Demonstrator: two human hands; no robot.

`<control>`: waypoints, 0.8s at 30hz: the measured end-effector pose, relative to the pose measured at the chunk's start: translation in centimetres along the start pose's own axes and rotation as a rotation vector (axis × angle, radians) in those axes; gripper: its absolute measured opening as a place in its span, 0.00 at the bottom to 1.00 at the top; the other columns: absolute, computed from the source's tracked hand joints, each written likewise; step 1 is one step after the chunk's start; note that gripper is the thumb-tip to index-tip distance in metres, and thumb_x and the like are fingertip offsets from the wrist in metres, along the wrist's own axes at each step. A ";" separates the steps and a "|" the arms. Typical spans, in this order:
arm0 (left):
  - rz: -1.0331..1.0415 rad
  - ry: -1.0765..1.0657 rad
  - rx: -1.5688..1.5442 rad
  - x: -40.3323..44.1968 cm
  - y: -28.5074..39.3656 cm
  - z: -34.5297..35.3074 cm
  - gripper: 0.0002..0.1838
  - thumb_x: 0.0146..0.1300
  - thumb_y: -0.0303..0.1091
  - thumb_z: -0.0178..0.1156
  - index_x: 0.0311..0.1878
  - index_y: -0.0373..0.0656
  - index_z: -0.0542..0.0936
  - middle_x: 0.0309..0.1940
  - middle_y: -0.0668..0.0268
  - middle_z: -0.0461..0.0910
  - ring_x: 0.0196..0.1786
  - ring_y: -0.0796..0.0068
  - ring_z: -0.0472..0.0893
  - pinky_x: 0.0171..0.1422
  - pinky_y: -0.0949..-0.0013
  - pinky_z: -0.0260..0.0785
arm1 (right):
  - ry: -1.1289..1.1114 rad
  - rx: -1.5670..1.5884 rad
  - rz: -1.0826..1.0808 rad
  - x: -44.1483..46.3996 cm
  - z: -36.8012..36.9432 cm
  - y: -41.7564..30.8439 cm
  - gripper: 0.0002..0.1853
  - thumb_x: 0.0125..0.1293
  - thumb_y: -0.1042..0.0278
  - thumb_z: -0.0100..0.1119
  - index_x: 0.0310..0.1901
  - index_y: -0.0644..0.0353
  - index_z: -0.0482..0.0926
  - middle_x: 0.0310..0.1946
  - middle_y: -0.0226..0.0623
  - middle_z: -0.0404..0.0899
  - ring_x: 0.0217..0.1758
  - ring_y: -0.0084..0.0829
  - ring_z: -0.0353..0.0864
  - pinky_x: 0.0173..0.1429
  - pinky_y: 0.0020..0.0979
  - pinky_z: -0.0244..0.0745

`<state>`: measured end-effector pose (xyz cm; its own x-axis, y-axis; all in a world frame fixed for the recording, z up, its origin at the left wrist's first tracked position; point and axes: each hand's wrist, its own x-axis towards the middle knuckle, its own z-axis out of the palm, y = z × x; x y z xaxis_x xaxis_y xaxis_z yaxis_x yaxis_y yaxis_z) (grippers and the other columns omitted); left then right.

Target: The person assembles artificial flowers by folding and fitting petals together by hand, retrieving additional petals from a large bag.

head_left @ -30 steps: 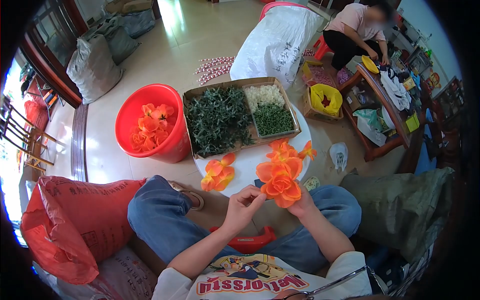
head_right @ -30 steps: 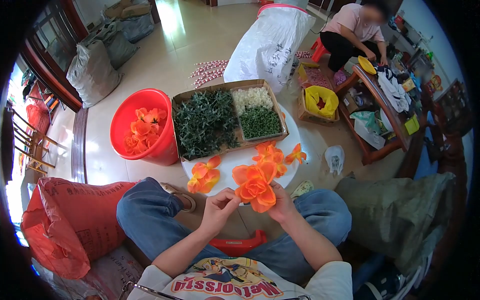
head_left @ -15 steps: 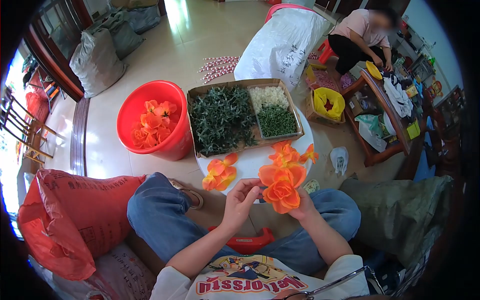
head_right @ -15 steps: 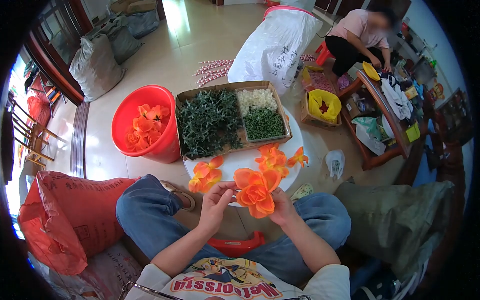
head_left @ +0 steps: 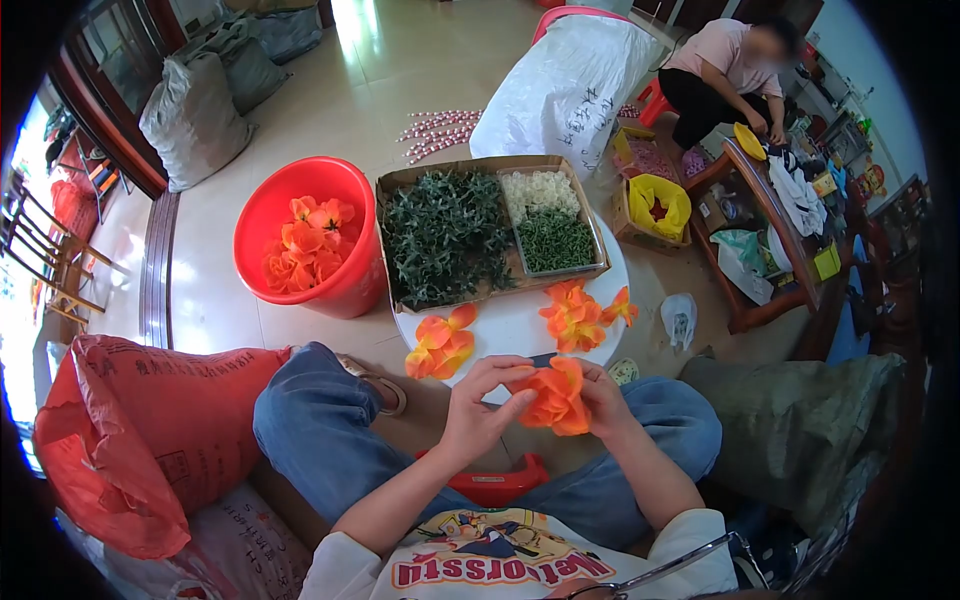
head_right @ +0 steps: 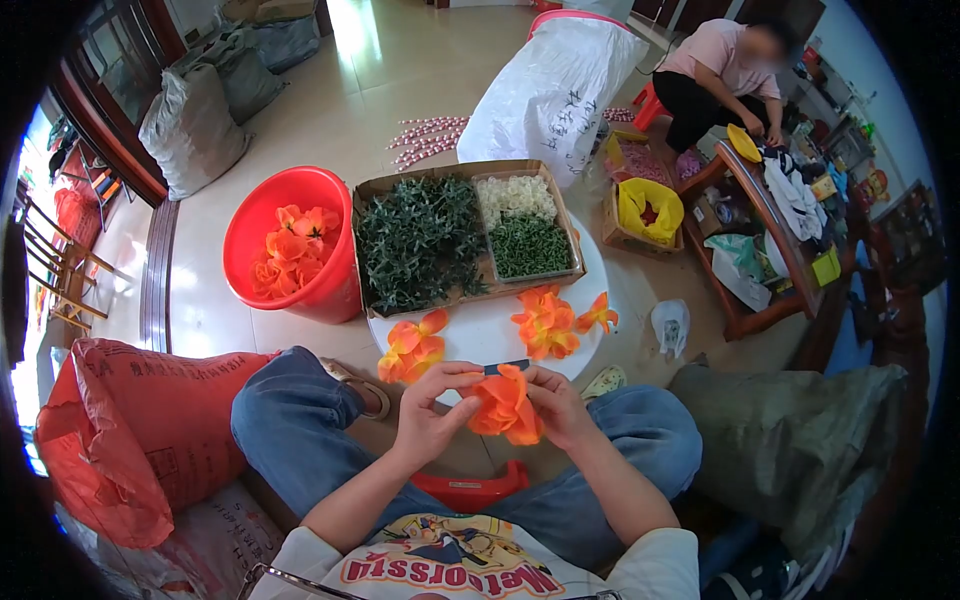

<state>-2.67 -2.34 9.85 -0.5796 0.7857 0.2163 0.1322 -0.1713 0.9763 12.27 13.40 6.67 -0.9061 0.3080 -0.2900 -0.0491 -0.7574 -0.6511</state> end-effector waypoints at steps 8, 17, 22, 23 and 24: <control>-0.010 0.085 0.186 0.3 -2.3 -0.3 0.12 0.56 0.21 0.65 0.44 0.41 0.82 0.45 0.62 0.81 0.48 0.67 0.80 0.53 0.68 0.71 | 0.150 -0.606 -0.228 -0.8 1.6 -2.2 0.05 0.67 0.78 0.54 0.41 0.67 0.78 0.32 0.31 0.79 0.31 0.18 0.78 0.37 0.21 0.73; -0.305 0.108 -0.401 -0.1 -4.3 0.2 0.07 0.67 0.24 0.56 0.46 0.34 0.76 0.43 0.65 0.78 0.45 0.80 0.76 0.52 0.74 0.70 | 0.171 -1.063 -0.476 -1.2 2.3 -2.1 0.05 0.62 0.79 0.60 0.39 0.67 0.79 0.30 0.33 0.80 0.32 0.19 0.81 0.34 0.22 0.74; -0.276 0.140 -0.404 0.0 -3.4 0.5 0.06 0.66 0.25 0.58 0.45 0.36 0.74 0.42 0.66 0.76 0.46 0.82 0.75 0.49 0.76 0.70 | 0.157 -1.325 -0.648 -1.1 2.6 -2.4 0.07 0.58 0.80 0.63 0.38 0.65 0.79 0.26 0.35 0.77 0.25 0.24 0.77 0.29 0.25 0.70; -0.277 0.141 -0.395 0.1 -3.2 0.6 0.06 0.66 0.25 0.58 0.45 0.37 0.73 0.43 0.67 0.76 0.46 0.83 0.75 0.48 0.77 0.70 | 0.152 -1.351 -0.673 -1.0 2.7 -2.4 0.07 0.57 0.80 0.63 0.38 0.64 0.79 0.25 0.35 0.77 0.25 0.25 0.76 0.29 0.26 0.70; -0.306 0.138 -0.409 0.1 -3.0 0.7 0.06 0.66 0.25 0.58 0.44 0.37 0.73 0.42 0.67 0.76 0.46 0.83 0.75 0.47 0.77 0.70 | 0.145 -1.377 -0.698 -1.0 2.8 -2.4 0.07 0.57 0.80 0.64 0.38 0.63 0.79 0.24 0.35 0.76 0.24 0.27 0.76 0.28 0.27 0.69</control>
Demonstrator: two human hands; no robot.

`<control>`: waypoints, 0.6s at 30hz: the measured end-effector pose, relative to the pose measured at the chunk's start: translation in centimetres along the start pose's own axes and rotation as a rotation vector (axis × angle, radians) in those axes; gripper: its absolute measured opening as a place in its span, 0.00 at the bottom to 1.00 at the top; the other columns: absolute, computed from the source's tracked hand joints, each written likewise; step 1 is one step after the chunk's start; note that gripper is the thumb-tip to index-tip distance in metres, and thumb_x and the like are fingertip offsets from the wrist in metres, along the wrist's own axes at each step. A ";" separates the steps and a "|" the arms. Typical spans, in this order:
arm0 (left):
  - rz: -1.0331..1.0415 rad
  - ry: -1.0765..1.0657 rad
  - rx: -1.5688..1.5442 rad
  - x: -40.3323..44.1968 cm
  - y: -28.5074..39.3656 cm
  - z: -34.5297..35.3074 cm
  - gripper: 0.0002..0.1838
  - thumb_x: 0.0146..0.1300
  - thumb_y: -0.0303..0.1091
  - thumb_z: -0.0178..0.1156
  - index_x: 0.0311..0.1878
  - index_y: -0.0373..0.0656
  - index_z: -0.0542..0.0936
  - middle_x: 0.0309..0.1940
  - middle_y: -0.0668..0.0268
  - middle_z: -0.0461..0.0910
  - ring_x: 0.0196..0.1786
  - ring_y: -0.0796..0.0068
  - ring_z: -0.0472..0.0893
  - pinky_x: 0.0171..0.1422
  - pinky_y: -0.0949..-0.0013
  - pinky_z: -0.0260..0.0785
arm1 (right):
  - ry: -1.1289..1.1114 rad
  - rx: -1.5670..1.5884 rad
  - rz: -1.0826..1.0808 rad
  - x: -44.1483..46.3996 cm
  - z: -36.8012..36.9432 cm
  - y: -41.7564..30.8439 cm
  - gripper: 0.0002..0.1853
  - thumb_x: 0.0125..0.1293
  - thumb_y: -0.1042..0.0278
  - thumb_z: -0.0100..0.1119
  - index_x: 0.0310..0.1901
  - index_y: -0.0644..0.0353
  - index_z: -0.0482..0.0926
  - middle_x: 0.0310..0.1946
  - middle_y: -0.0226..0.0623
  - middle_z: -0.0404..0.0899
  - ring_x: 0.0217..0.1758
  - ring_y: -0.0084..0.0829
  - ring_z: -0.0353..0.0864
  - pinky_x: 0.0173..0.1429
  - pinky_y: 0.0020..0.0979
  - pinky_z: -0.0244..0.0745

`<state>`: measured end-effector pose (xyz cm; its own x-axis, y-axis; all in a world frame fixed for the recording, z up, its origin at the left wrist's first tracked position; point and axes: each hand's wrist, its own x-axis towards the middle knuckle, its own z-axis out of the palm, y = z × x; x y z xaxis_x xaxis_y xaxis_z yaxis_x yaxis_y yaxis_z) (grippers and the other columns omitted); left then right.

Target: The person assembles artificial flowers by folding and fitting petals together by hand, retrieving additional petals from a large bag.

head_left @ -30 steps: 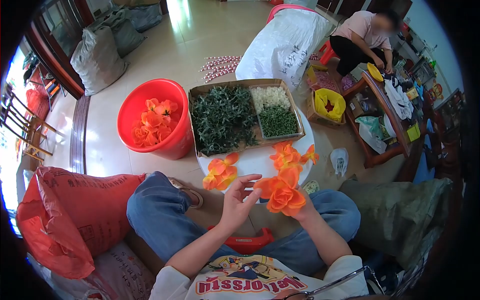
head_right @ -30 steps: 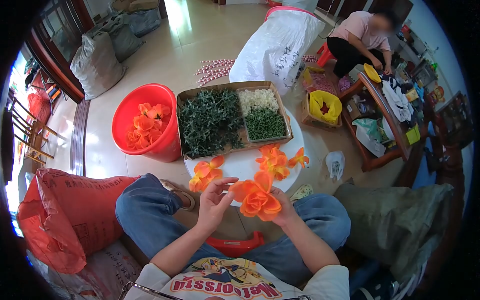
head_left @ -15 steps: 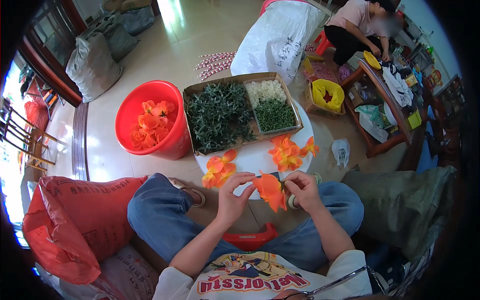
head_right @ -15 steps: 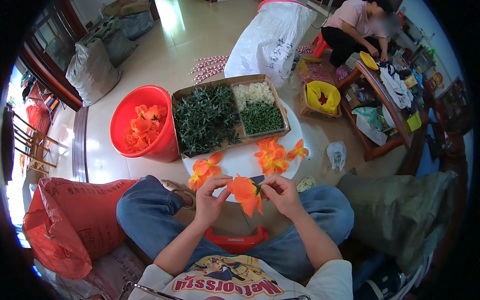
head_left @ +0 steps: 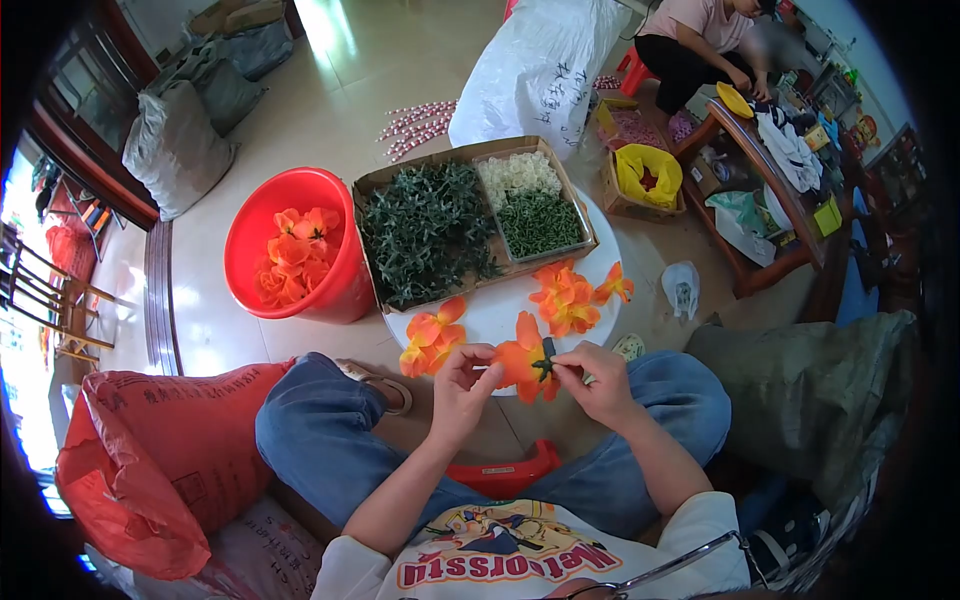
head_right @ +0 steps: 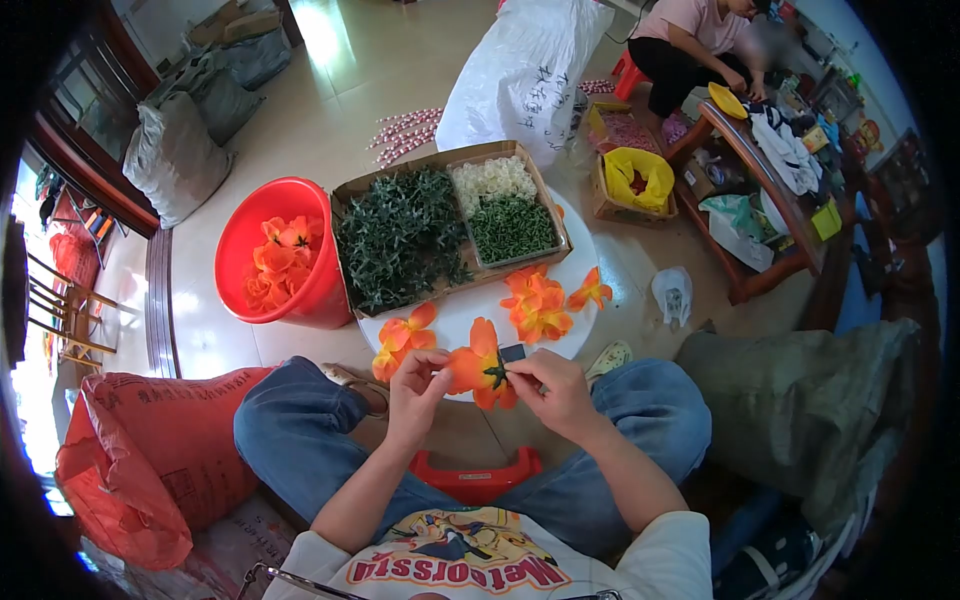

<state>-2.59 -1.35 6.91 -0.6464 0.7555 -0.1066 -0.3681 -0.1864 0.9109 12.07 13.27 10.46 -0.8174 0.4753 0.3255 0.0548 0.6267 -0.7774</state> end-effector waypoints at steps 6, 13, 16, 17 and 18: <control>-0.143 -0.021 0.035 0.0 -0.4 -0.4 0.05 0.65 0.25 0.59 0.42 0.37 0.74 0.40 0.69 0.78 0.41 0.85 0.76 0.44 0.79 0.70 | 0.028 -0.079 -0.093 0.2 0.5 0.0 0.09 0.54 0.81 0.65 0.38 0.62 0.79 0.24 0.37 0.77 0.25 0.34 0.76 0.29 0.30 0.71; -0.003 -0.043 0.061 -1.4 1.3 0.9 0.07 0.67 0.25 0.57 0.46 0.35 0.75 0.36 0.69 0.80 0.40 0.81 0.79 0.46 0.76 0.72 | 0.036 0.446 0.442 -0.8 1.8 1.0 0.04 0.63 0.78 0.60 0.40 0.64 0.79 0.29 0.32 0.81 0.30 0.22 0.79 0.35 0.26 0.75; 0.225 -0.064 0.159 -2.1 1.2 1.1 0.09 0.65 0.23 0.57 0.48 0.34 0.75 0.38 0.64 0.81 0.43 0.75 0.80 0.49 0.72 0.72 | 0.033 0.975 0.652 -1.2 1.9 2.6 0.07 0.66 0.75 0.58 0.45 0.62 0.78 0.36 0.29 0.82 0.36 0.20 0.80 0.40 0.26 0.76; 0.312 -0.073 0.216 -2.2 1.1 1.1 0.10 0.64 0.23 0.57 0.48 0.34 0.75 0.40 0.63 0.81 0.44 0.73 0.81 0.50 0.71 0.72 | 0.046 1.093 0.674 -1.7 2.2 3.7 0.08 0.66 0.75 0.58 0.46 0.61 0.78 0.38 0.30 0.82 0.39 0.21 0.81 0.43 0.26 0.77; 0.382 -0.060 0.282 -2.2 1.3 1.0 0.10 0.63 0.22 0.58 0.48 0.35 0.76 0.41 0.61 0.81 0.44 0.71 0.81 0.50 0.70 0.72 | 0.060 1.211 0.695 -1.4 2.3 3.6 0.09 0.66 0.75 0.58 0.48 0.61 0.78 0.40 0.31 0.82 0.42 0.22 0.82 0.46 0.26 0.77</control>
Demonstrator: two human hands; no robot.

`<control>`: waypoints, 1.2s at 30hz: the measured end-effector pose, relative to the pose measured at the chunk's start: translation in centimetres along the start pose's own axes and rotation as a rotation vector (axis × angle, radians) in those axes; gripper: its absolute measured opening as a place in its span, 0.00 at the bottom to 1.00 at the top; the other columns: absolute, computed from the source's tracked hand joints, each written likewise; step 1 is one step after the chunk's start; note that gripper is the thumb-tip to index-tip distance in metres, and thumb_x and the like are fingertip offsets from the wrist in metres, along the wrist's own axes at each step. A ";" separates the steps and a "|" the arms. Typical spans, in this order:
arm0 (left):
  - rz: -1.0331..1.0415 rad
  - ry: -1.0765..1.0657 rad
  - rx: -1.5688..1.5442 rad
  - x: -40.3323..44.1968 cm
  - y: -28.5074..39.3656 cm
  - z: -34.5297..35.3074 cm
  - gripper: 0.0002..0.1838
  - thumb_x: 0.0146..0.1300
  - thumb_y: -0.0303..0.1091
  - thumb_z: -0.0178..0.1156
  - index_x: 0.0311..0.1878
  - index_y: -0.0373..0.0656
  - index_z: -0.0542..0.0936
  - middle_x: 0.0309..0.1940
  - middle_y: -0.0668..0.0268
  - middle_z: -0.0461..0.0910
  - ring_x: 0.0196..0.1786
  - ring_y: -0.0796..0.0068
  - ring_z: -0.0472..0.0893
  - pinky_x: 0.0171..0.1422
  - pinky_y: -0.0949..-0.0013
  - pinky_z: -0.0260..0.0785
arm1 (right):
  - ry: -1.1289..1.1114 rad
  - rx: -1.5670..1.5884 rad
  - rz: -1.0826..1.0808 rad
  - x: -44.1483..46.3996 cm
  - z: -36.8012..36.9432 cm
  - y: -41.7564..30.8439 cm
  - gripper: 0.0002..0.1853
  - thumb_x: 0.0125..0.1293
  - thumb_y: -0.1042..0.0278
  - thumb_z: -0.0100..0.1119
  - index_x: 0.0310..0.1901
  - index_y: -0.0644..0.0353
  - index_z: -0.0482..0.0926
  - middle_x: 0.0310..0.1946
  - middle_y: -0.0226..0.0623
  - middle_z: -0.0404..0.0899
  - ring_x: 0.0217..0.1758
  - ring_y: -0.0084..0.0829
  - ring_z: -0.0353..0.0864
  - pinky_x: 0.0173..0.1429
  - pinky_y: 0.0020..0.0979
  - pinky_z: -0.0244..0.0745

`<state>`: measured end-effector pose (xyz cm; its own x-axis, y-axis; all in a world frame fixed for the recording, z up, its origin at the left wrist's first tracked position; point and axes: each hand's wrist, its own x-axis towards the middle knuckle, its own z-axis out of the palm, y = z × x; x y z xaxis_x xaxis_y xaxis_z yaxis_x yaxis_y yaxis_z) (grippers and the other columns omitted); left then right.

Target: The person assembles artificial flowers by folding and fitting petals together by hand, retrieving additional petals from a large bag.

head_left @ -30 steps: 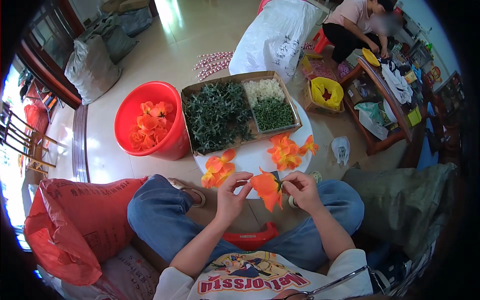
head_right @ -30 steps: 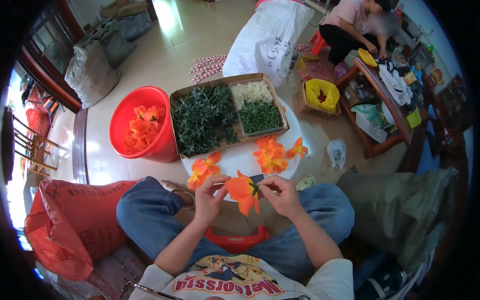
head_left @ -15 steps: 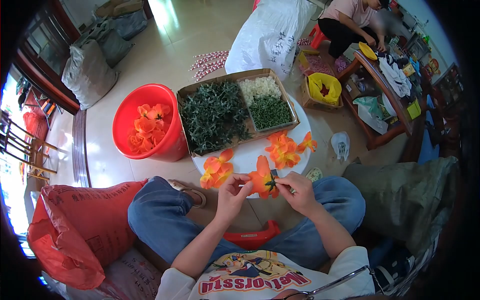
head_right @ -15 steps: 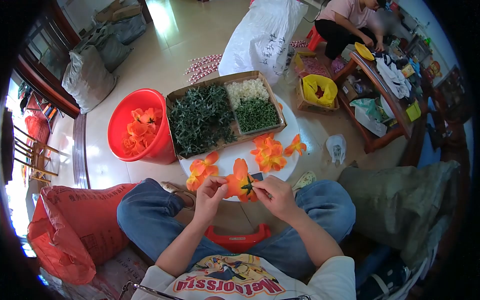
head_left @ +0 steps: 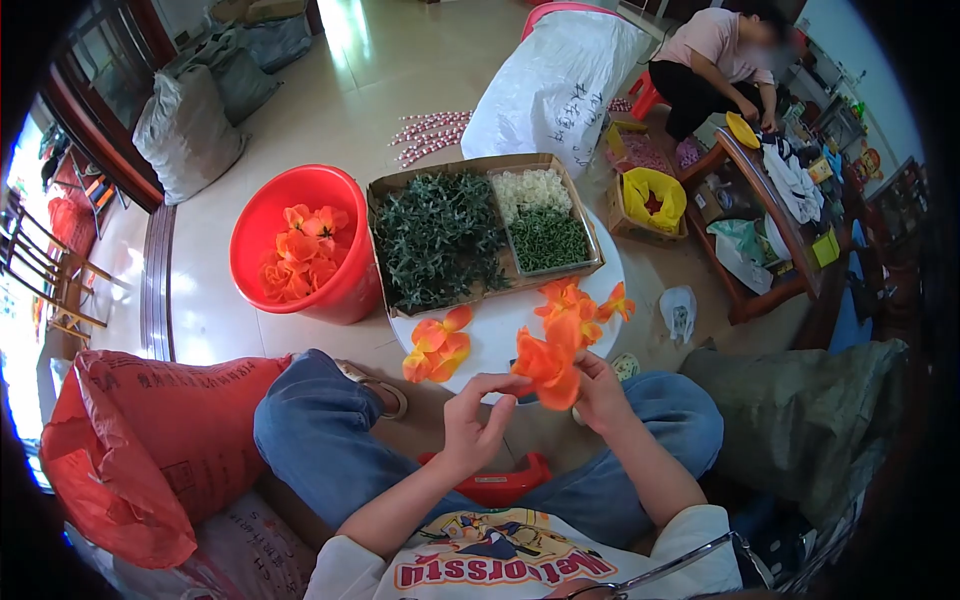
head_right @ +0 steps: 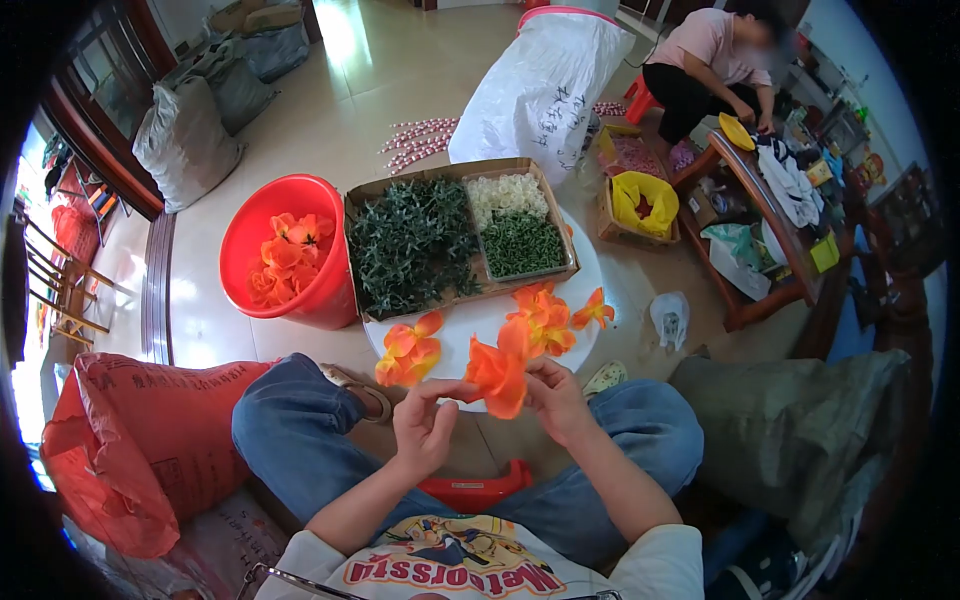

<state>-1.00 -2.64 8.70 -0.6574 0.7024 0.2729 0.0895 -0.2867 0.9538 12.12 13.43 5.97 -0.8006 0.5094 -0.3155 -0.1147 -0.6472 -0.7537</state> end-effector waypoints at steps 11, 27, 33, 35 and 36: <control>-0.056 0.143 -0.061 0.2 0.0 0.3 0.09 0.60 0.21 0.61 0.43 0.37 0.75 0.42 0.61 0.77 0.44 0.76 0.77 0.49 0.74 0.70 | -0.113 0.267 0.126 -0.2 1.4 -0.5 0.17 0.70 0.67 0.52 0.58 0.61 0.72 0.53 0.34 0.77 0.53 0.28 0.80 0.58 0.31 0.76; -0.489 -0.152 -0.510 -0.7 0.7 1.4 0.14 0.72 0.35 0.52 0.53 0.36 0.69 0.48 0.60 0.78 0.49 0.73 0.80 0.58 0.67 0.73 | -0.145 0.042 0.045 -0.1 0.9 -0.3 0.24 0.68 0.59 0.57 0.61 0.59 0.66 0.57 0.37 0.72 0.58 0.31 0.75 0.60 0.36 0.74; -0.589 -0.141 -0.565 -0.6 0.2 0.8 0.15 0.71 0.33 0.52 0.55 0.35 0.69 0.47 0.60 0.79 0.49 0.74 0.80 0.58 0.66 0.74 | -0.093 0.116 0.062 -0.2 1.4 -0.5 0.25 0.67 0.58 0.58 0.61 0.61 0.67 0.56 0.38 0.73 0.57 0.32 0.77 0.60 0.35 0.76; -0.592 -0.103 -0.568 -0.4 0.3 0.7 0.14 0.72 0.32 0.52 0.55 0.36 0.69 0.45 0.61 0.79 0.48 0.74 0.81 0.57 0.67 0.74 | -0.127 0.094 0.102 0.1 0.2 0.1 0.25 0.67 0.58 0.59 0.61 0.62 0.67 0.56 0.39 0.73 0.56 0.31 0.77 0.60 0.35 0.76; -0.581 -0.097 -0.544 -0.3 0.5 0.7 0.13 0.72 0.32 0.51 0.55 0.36 0.70 0.45 0.61 0.79 0.47 0.75 0.81 0.56 0.68 0.75 | -0.145 0.083 0.123 0.2 0.2 0.1 0.26 0.67 0.58 0.59 0.61 0.63 0.67 0.56 0.39 0.73 0.56 0.31 0.77 0.60 0.35 0.76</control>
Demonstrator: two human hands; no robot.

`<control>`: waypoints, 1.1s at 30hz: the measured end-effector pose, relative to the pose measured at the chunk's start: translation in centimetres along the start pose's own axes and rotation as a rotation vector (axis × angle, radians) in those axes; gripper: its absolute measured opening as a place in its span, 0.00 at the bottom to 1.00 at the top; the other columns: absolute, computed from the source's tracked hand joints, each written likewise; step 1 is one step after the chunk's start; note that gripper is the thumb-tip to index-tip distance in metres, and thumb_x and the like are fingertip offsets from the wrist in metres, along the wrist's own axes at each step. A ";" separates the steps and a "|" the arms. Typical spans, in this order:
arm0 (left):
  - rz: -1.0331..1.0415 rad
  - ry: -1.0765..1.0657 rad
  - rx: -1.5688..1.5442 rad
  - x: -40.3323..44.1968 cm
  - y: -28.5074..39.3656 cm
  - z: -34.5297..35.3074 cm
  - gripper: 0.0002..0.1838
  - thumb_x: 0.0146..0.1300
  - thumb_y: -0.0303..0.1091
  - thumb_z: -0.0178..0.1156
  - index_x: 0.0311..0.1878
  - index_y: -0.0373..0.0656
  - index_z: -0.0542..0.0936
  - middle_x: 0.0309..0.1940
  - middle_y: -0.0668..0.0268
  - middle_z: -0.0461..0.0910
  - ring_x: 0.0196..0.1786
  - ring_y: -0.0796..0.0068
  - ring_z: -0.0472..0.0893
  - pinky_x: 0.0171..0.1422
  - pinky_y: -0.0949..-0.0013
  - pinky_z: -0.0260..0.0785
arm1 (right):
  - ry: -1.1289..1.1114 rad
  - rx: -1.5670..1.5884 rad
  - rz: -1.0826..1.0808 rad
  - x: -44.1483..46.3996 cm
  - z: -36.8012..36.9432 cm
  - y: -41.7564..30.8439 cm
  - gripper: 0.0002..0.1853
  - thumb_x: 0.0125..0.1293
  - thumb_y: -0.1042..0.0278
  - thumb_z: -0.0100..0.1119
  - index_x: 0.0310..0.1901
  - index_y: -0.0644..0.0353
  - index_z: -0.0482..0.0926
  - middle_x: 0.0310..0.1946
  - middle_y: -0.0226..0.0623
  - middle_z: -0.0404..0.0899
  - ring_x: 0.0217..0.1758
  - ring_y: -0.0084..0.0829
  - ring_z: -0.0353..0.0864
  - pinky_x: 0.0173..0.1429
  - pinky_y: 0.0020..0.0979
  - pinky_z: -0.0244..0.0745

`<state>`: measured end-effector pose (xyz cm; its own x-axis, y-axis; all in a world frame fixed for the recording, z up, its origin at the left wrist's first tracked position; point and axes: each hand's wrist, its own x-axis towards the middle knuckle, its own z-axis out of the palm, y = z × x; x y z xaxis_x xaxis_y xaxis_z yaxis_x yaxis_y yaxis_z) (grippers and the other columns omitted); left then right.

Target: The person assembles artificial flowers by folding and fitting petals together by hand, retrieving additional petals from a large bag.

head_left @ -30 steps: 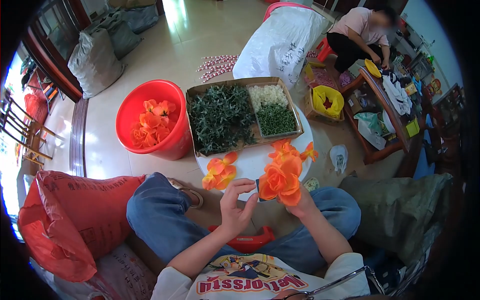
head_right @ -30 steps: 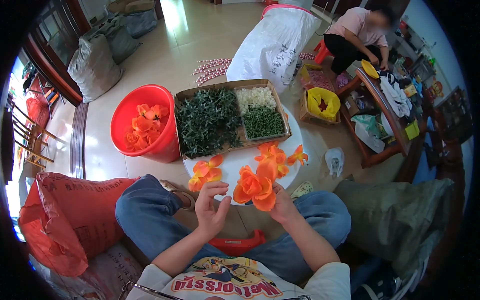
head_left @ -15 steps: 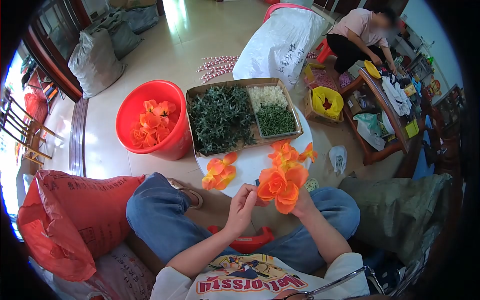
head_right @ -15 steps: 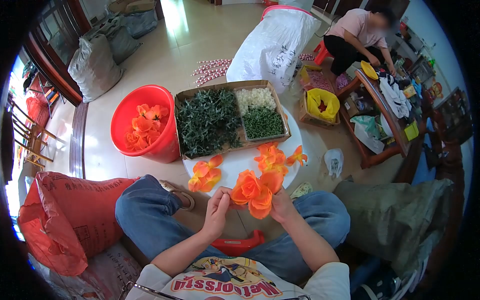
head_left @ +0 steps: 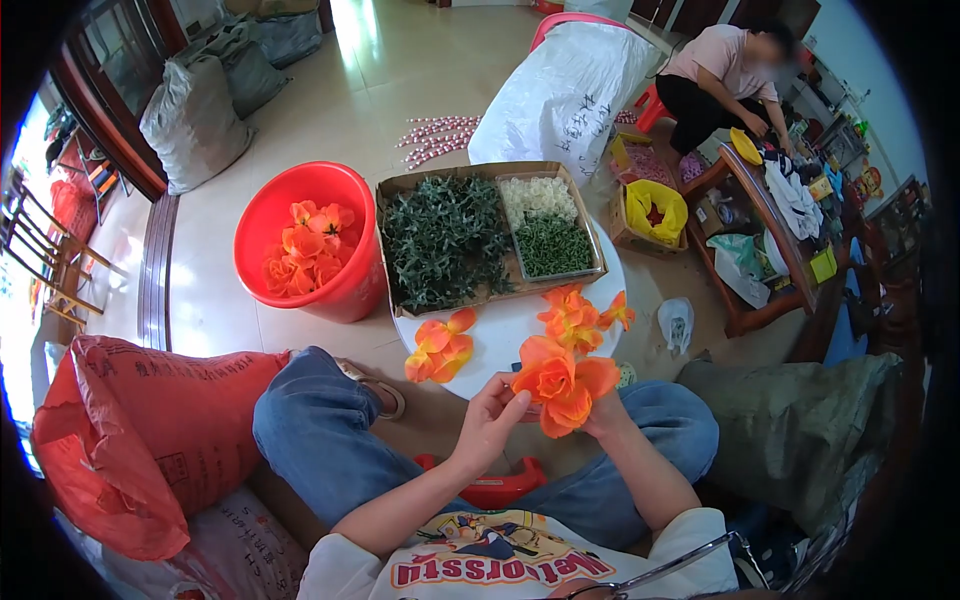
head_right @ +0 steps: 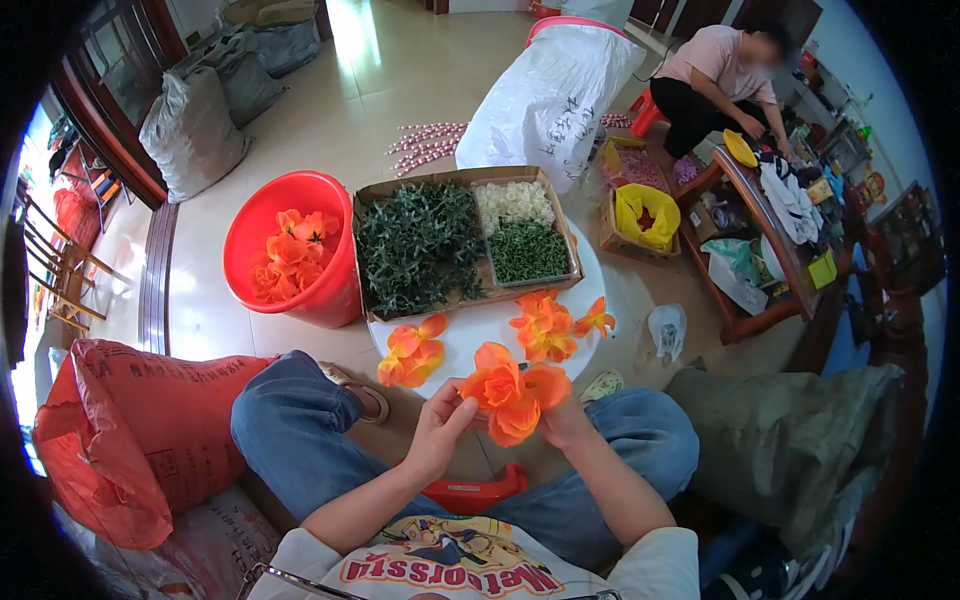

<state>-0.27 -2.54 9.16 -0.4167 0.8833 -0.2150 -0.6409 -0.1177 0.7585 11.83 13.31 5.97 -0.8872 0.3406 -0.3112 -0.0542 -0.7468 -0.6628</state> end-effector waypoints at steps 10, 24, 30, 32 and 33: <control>0.126 0.170 0.120 0.4 1.1 -1.9 0.08 0.72 0.29 0.49 0.48 0.38 0.76 0.39 0.68 0.80 0.42 0.82 0.80 0.47 0.74 0.76 | 0.096 -0.226 -0.135 0.1 0.8 0.2 0.17 0.64 0.71 0.59 0.54 0.62 0.73 0.45 0.42 0.80 0.44 0.32 0.81 0.50 0.31 0.77; 0.183 0.754 0.556 7.1 21.2 -22.4 0.17 0.64 0.31 0.55 0.54 0.32 0.75 0.36 0.58 0.80 0.39 0.69 0.83 0.47 0.65 0.79 | 0.022 -0.258 -0.304 -0.9 0.6 -3.5 0.17 0.66 0.61 0.57 0.51 0.61 0.73 0.42 0.44 0.79 0.33 0.29 0.77 0.36 0.30 0.75; -0.105 0.734 1.429 10.9 19.9 -28.5 0.38 0.59 0.44 0.63 0.68 0.32 0.62 0.58 0.45 0.73 0.58 0.58 0.76 0.61 0.59 0.70 | 0.035 -0.222 -0.284 -1.1 -0.1 -3.4 0.17 0.65 0.63 0.57 0.51 0.62 0.73 0.43 0.45 0.79 0.35 0.30 0.78 0.38 0.30 0.75; -0.023 0.688 1.429 10.8 18.2 -29.0 0.40 0.58 0.47 0.62 0.67 0.32 0.63 0.58 0.41 0.72 0.60 0.53 0.75 0.62 0.58 0.69 | 0.046 -0.211 -0.296 -1.3 -0.4 -3.6 0.17 0.65 0.64 0.57 0.51 0.63 0.73 0.42 0.46 0.79 0.35 0.30 0.78 0.39 0.30 0.75; 0.016 0.666 1.429 10.5 17.7 -28.7 0.40 0.57 0.49 0.61 0.67 0.31 0.63 0.58 0.40 0.72 0.61 0.51 0.75 0.62 0.58 0.68 | 0.051 -0.204 -0.301 -1.4 -0.5 -3.7 0.16 0.65 0.64 0.57 0.51 0.63 0.73 0.42 0.46 0.79 0.35 0.30 0.78 0.39 0.30 0.75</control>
<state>-34.53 -8.38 2.65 -0.8615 0.4905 -0.1311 0.3193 0.7241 0.6114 13.48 15.89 8.52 -0.8209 0.5600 -0.1116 -0.2127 -0.4812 -0.8504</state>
